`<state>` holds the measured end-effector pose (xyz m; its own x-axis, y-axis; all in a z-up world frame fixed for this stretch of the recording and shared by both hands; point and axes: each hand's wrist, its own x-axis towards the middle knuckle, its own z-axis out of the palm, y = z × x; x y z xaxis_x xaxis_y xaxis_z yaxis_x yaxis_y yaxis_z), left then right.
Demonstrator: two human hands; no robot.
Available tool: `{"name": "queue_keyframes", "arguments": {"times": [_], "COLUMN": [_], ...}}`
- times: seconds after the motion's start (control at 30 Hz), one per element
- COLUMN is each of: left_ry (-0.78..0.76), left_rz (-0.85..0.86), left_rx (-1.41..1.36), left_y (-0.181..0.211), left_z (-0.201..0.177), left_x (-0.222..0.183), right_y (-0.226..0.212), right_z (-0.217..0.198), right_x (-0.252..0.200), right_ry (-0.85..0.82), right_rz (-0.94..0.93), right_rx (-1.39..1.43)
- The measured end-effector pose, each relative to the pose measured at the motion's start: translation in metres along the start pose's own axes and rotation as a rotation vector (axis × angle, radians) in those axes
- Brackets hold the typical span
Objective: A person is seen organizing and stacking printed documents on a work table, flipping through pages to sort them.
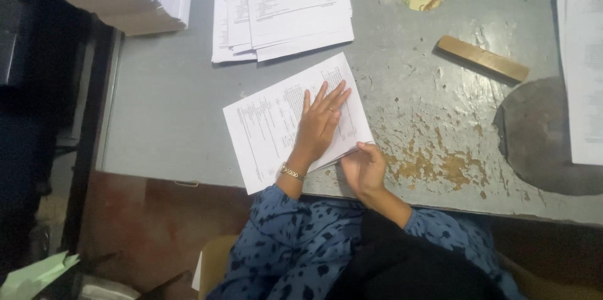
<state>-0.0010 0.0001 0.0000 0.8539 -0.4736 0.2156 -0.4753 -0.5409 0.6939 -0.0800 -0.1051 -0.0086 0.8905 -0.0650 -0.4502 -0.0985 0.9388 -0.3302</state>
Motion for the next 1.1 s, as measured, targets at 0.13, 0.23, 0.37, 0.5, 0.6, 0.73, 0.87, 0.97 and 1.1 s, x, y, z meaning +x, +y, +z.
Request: {"name": "queue_keyframes", "arguments": {"times": [0.13, 0.23, 0.37, 0.5, 0.6, 0.73, 0.87, 0.97, 1.1], "left_ry": [-0.006, -0.011, -0.026, -0.041, -0.056, -0.082, -0.064, -0.053, -0.029], "left_rz": [0.007, 0.016, 0.008, 0.023, 0.01, 0.015, -0.009, -0.016, -0.024], "left_rx": [0.003, 0.023, 0.013, 0.006, -0.018, -0.013, -0.027, -0.037, -0.016], "left_y": [-0.003, -0.003, -0.004, -0.01, -0.009, -0.011, -0.004, 0.0, 0.001], "left_z": [0.0, -0.001, 0.0, 0.003, 0.003, 0.004, 0.002, 0.002, 0.003], "left_x": [-0.002, -0.001, -0.002, -0.003, -0.002, -0.001, 0.0, 0.0, 0.0], "right_y": [0.008, 0.01, 0.015, 0.017, 0.02, 0.015, 0.022, 0.014, 0.026], "right_z": [-0.014, -0.02, -0.019, -0.01, -0.016, -0.015, -0.025, -0.007, -0.013], "right_x": [0.001, 0.007, 0.008, 0.002, 0.011, 0.009, 0.011, 0.003, 0.005], "right_ry": [-0.066, -0.119, -0.196, -0.188, -0.246, -0.194, -0.159, -0.193, -0.242], "right_rz": [-0.02, -0.037, -0.038, -0.021, -0.01, 0.048, 0.082, 0.043, -0.062], "right_rx": [-0.037, -0.062, -0.192, -0.461, -0.63, -0.757, -0.778, -0.654, -0.45]}}
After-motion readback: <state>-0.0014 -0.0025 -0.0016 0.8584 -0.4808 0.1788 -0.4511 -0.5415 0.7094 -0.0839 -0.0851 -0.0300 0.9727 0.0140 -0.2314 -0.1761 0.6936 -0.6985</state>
